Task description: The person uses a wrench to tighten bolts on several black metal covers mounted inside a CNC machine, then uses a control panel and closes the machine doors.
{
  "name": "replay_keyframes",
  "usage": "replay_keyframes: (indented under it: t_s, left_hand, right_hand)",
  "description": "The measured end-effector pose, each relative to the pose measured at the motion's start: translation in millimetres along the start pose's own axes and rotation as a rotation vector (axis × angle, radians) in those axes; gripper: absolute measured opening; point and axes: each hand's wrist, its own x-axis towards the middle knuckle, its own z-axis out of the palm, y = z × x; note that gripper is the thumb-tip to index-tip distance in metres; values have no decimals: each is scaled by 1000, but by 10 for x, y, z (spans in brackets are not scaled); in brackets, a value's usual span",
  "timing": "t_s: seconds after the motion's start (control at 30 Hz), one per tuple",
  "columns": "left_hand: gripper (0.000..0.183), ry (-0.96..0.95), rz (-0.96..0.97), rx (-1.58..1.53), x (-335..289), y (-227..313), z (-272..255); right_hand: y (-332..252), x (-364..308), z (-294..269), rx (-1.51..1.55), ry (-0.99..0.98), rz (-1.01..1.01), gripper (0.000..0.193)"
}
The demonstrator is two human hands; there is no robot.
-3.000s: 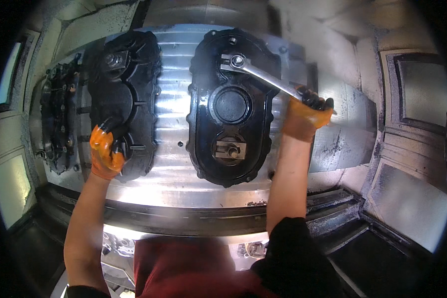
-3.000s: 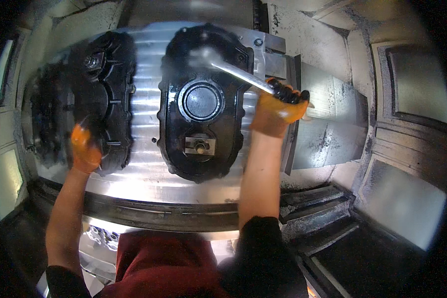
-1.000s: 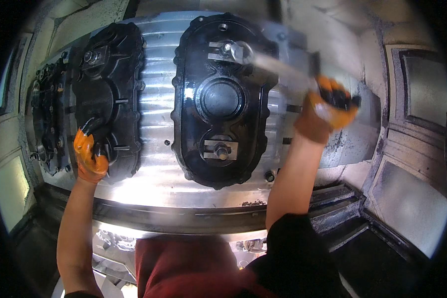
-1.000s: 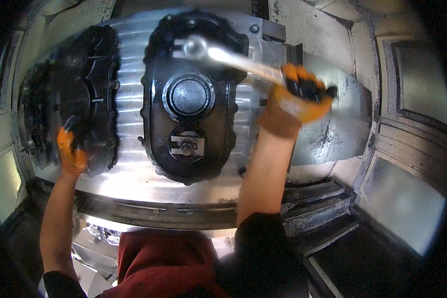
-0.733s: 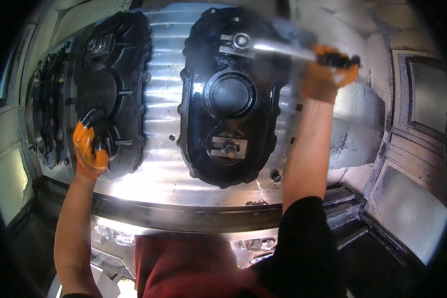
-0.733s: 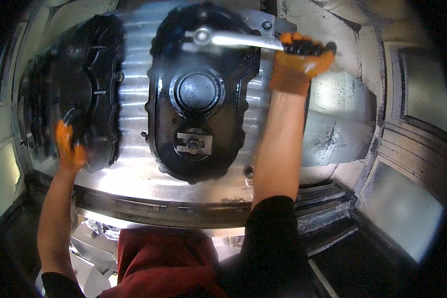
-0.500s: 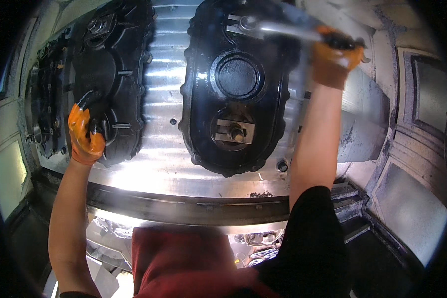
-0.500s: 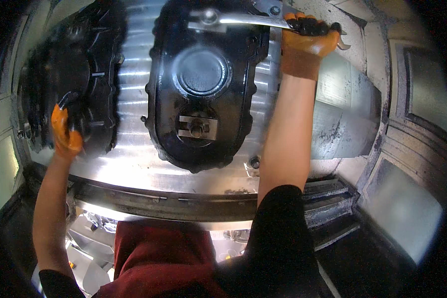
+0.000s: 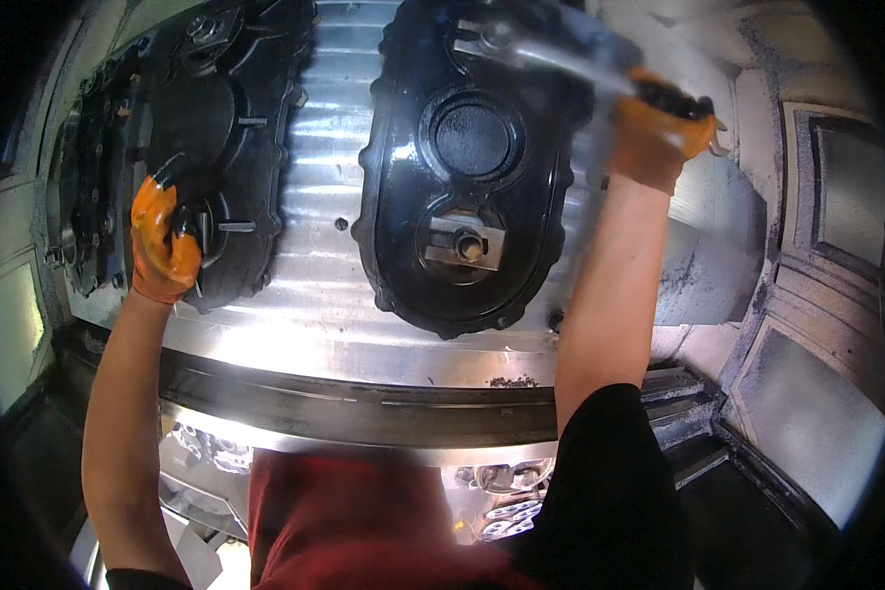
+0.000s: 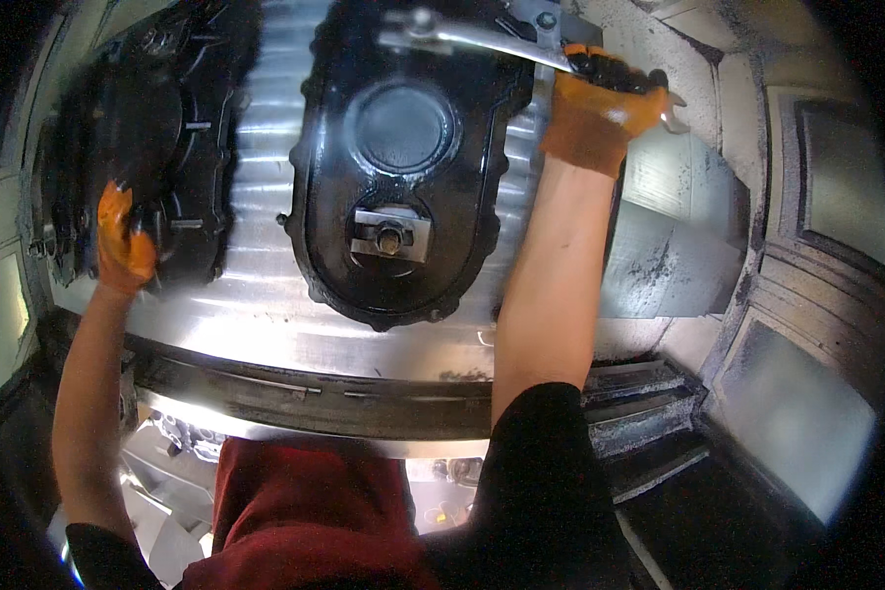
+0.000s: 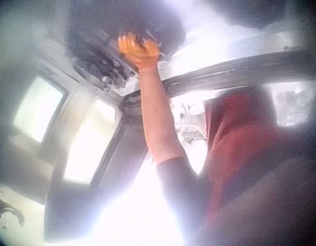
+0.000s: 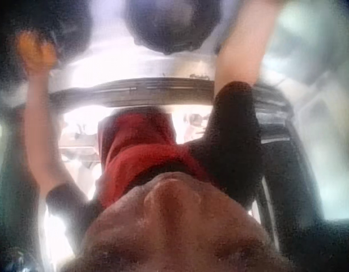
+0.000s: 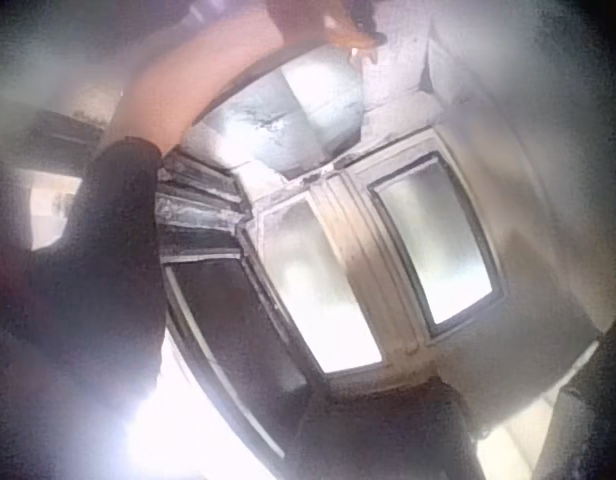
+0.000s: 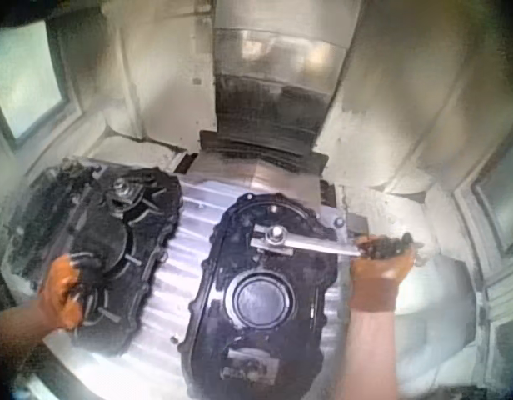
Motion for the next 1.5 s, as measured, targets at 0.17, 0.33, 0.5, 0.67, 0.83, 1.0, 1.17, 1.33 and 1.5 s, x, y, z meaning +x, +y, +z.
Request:
replay_keyframes:
  t_s: [0.17, 0.33, 0.5, 0.67, 0.83, 1.0, 1.17, 1.33, 1.5]
  left_hand:
    - [41, 26, 3, 21, -144, -66, 15]
    - [43, -39, -90, -76, -49, -40, -73]
    - [38, 32, -3, -44, 331, 188, -82]
    - [33, -1, -70, -99, 353, 251, -84]
    - [39, 67, -16, -14, 70, 110, -13]
    - [43, 52, -75, 76, -223, -68, 64]
    - [43, 128, -93, 39, -287, -304, 207]
    - [40, 160, -87, 19, -213, -326, 270]
    - [42, 162, -2, 100, -148, -152, 93]
  right_hand:
    - [33, -49, 259, 8, 95, -11, 32]
    - [103, -218, 587, -4, 284, -105, 32]
    - [28, -52, 1001, 123, 372, -105, 31]
    - [-407, -762, 1544, -155, 222, -78, 32]
    - [-298, -1920, 1458, 100, 451, -142, 39]
    - [-130, -2155, 1331, 70, 524, -250, 45]
    - [-117, -2155, 1407, 22, 690, -269, 40]
    - [-146, -2242, 1330, 48, 396, -203, 40]
    - [-175, -2326, 1409, 6, 822, -280, 41]
